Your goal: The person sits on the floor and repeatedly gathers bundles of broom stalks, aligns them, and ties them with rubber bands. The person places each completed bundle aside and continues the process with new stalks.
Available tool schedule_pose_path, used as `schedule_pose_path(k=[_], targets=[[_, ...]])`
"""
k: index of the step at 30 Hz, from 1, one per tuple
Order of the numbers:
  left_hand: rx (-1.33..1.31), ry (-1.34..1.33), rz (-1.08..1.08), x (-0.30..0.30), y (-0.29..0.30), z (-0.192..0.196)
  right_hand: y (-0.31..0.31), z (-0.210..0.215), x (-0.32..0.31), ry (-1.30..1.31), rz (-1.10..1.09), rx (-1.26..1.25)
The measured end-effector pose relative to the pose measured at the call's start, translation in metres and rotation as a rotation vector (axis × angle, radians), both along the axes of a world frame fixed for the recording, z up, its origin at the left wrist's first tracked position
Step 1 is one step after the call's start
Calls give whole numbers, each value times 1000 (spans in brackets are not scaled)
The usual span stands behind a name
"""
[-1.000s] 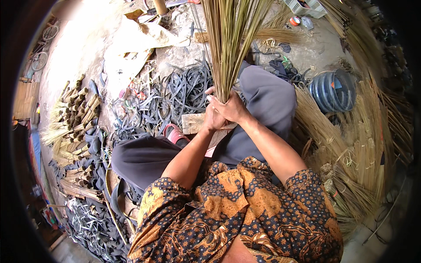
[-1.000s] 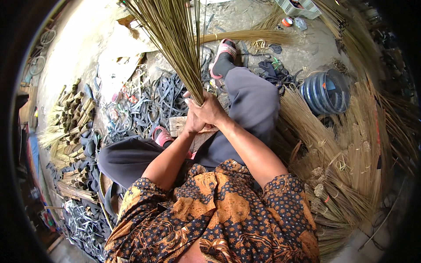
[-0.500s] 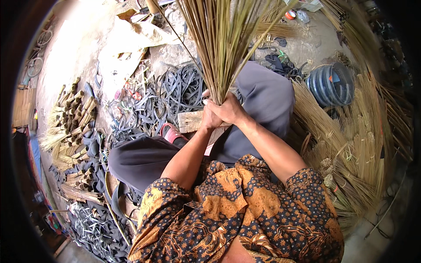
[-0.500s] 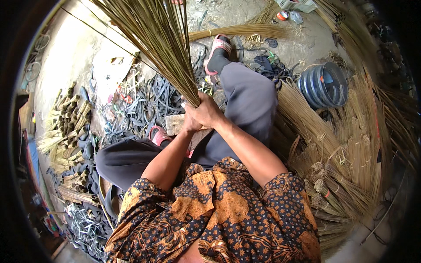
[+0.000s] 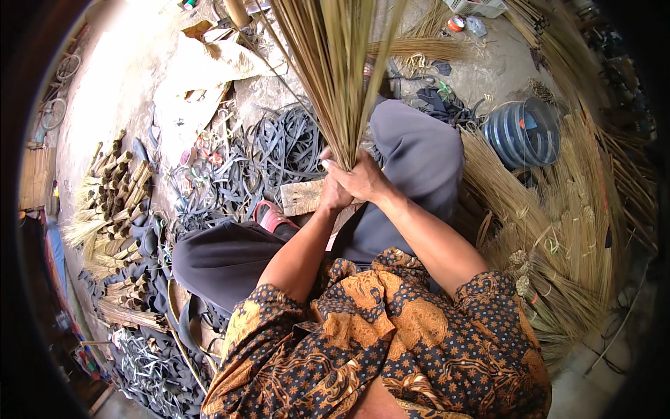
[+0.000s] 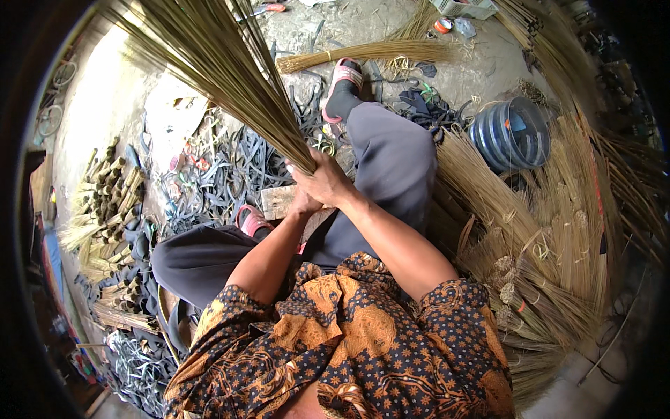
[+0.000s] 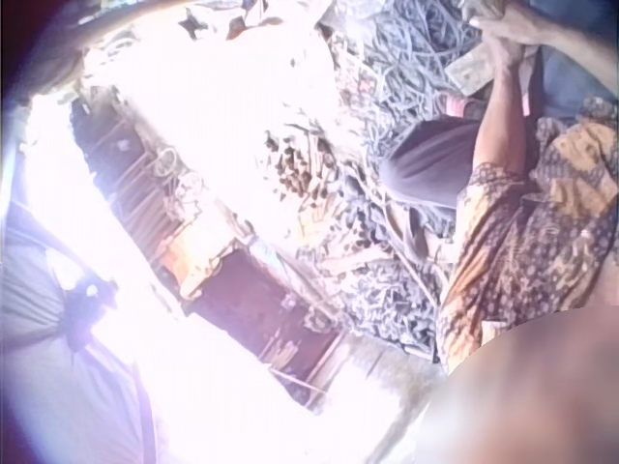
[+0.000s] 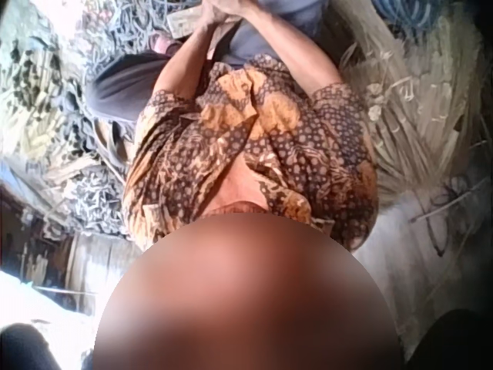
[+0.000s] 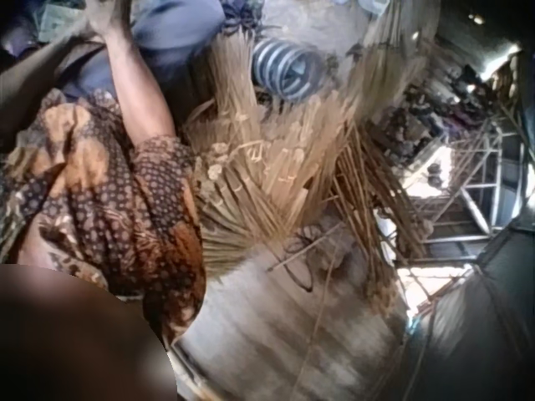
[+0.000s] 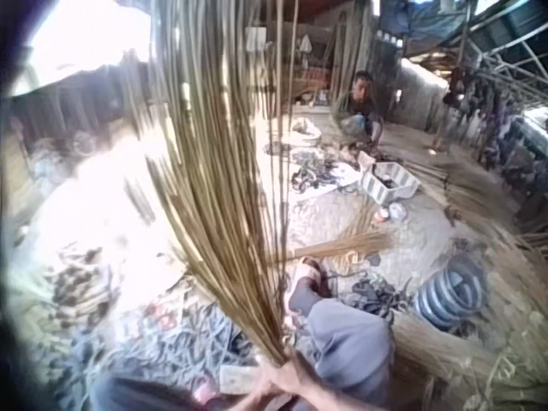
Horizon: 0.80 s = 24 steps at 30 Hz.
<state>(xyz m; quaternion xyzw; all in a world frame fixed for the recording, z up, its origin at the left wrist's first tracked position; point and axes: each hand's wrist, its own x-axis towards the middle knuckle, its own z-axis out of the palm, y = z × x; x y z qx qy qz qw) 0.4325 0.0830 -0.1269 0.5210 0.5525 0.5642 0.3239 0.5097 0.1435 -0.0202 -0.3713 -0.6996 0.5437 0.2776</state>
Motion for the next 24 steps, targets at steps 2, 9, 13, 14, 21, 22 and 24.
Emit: schedule_pose_path(k=[2, 9, 13, 14, 21, 22, 24], targets=[[-161, 0, -53, -4, 1, -6, 0, 2, -2, -62, -15, 3], [-467, -7, -127, -21, 8, 70, 60, 66, -1, 468, -67, -241], [-242, -125, -431, -31, 27, 140, 50, 101, 13, 658, 128, -574], [-381, -121, -473, -30, 29, 153, 48, 106, 12, 655, 81, -601], [-469, -49, -213, -7, 11, 202, 33, 124, 8, 616, -108, -481], [-359, -158, -293, -10, 10, 203, 34, 127, 10, 671, -63, -515], [-519, -156, -321, -13, 11, 203, 35, 133, 14, 748, 9, -504]])
